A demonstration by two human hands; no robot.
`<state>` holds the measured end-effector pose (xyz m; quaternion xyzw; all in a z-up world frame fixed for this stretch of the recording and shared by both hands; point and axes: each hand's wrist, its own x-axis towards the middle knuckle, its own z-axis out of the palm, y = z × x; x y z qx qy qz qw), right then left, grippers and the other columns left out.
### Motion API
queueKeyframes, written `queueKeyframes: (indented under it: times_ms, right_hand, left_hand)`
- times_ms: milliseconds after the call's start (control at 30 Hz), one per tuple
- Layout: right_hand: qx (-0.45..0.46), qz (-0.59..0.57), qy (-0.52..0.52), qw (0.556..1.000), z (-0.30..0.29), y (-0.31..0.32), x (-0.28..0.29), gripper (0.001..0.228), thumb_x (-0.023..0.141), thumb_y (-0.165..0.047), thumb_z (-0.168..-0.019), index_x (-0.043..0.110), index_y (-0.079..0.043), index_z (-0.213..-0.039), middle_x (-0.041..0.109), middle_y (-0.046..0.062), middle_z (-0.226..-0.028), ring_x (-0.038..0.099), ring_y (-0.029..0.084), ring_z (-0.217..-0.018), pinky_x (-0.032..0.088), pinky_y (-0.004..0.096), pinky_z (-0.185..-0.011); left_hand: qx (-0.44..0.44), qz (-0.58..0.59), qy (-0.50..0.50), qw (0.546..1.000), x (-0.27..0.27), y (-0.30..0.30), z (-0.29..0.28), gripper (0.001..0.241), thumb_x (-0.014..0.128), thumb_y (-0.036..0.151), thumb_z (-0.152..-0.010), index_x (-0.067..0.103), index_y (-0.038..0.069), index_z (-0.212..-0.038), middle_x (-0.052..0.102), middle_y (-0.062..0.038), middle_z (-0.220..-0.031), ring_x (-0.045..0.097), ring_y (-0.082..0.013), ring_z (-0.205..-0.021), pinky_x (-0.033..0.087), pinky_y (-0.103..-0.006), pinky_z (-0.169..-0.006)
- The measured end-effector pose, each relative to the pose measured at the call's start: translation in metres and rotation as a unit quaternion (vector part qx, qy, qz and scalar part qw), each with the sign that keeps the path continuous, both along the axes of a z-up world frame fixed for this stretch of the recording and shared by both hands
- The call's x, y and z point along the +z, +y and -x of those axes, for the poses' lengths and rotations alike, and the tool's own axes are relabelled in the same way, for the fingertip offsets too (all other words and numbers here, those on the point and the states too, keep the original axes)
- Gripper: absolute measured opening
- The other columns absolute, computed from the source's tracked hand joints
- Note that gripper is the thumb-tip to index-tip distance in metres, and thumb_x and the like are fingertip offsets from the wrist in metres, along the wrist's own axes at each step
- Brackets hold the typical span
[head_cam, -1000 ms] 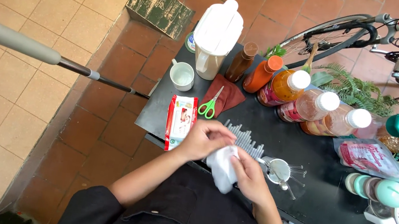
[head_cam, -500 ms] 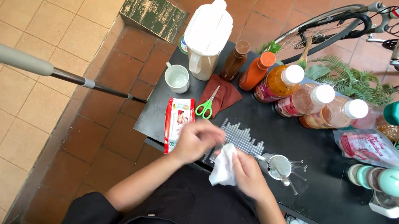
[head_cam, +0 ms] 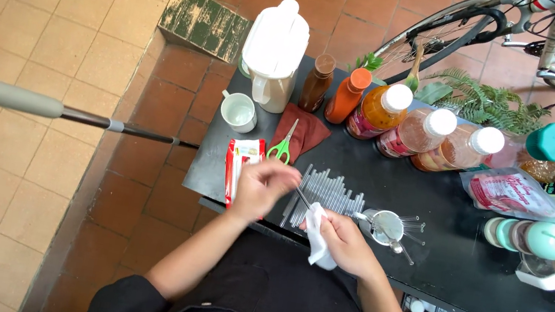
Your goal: Cleaning individual plastic stirrers using a wipe at a cafe counter.
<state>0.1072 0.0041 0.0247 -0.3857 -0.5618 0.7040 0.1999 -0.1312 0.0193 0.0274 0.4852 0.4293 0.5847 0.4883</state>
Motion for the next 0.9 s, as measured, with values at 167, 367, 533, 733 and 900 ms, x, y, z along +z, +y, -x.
queueKeyframes:
  times_ms: [167, 367, 533, 733, 900]
  right_hand:
    - [-0.031, -0.068, -0.018, 0.997, 0.016, 0.005, 0.03, 0.028, 0.053, -0.018, -0.104, 0.068, -0.003, -0.122, 0.07, 0.001, -0.092, 0.06, 0.006, -0.082, 0.052, 0.025, -0.073]
    - [-0.031, -0.074, -0.035, 0.996, 0.007, 0.0, 0.022, 0.026, 0.055, -0.016, -0.103, 0.073, -0.004, -0.117, 0.073, 0.001, -0.086, 0.064, 0.007, -0.078, 0.054, 0.026, -0.072]
    - [0.025, -0.074, -0.033, 0.996, 0.003, 0.004, 0.038, 0.031, 0.045, -0.017, -0.104, 0.071, -0.008, -0.12, 0.074, 0.0, -0.085, 0.068, 0.008, -0.077, 0.056, 0.025, -0.074]
    - [-0.001, -0.117, -0.019, 0.993, 0.001, 0.005, 0.023, 0.023, 0.056, -0.015, -0.102, 0.069, -0.003, -0.116, 0.071, 0.004, -0.085, 0.062, 0.011, -0.076, 0.053, 0.029, -0.069]
    - [0.004, -0.11, -0.013, 0.994, -0.002, 0.005, 0.013, 0.03, 0.049, -0.017, -0.105, 0.075, -0.004, -0.114, 0.074, 0.002, -0.082, 0.067, 0.008, -0.073, 0.055, 0.027, -0.07]
  left_hand:
    - [-0.043, -0.011, 0.091, 0.995, 0.009, -0.013, -0.023, 0.014, 0.082, 0.005, -0.086, 0.08, 0.001, -0.098, 0.067, -0.004, -0.081, 0.052, -0.0079, -0.067, 0.04, -0.0211, -0.06]
    - [0.012, -0.044, 0.019, 0.999, 0.011, -0.006, -0.012, 0.013, 0.081, 0.008, -0.089, 0.078, 0.003, -0.1, 0.071, -0.002, -0.087, 0.06, -0.0069, -0.07, 0.046, -0.0206, -0.063]
    - [0.018, -0.013, -0.05, 0.998, 0.01, -0.006, -0.013, 0.015, 0.081, 0.011, -0.089, 0.077, 0.003, -0.101, 0.074, -0.004, -0.092, 0.067, -0.0104, -0.078, 0.051, -0.0226, -0.069]
    - [-0.039, -0.085, 0.134, 0.987, 0.028, -0.017, -0.031, 0.013, 0.084, 0.009, -0.084, 0.08, 0.006, -0.097, 0.073, -0.005, -0.084, 0.059, -0.0119, -0.069, 0.048, -0.0253, -0.063]
    - [0.032, -0.052, 0.098, 0.993, 0.019, -0.007, -0.015, 0.013, 0.086, 0.008, -0.082, 0.081, 0.003, -0.093, 0.07, -0.004, -0.077, 0.051, -0.0097, -0.064, 0.036, -0.0236, -0.059]
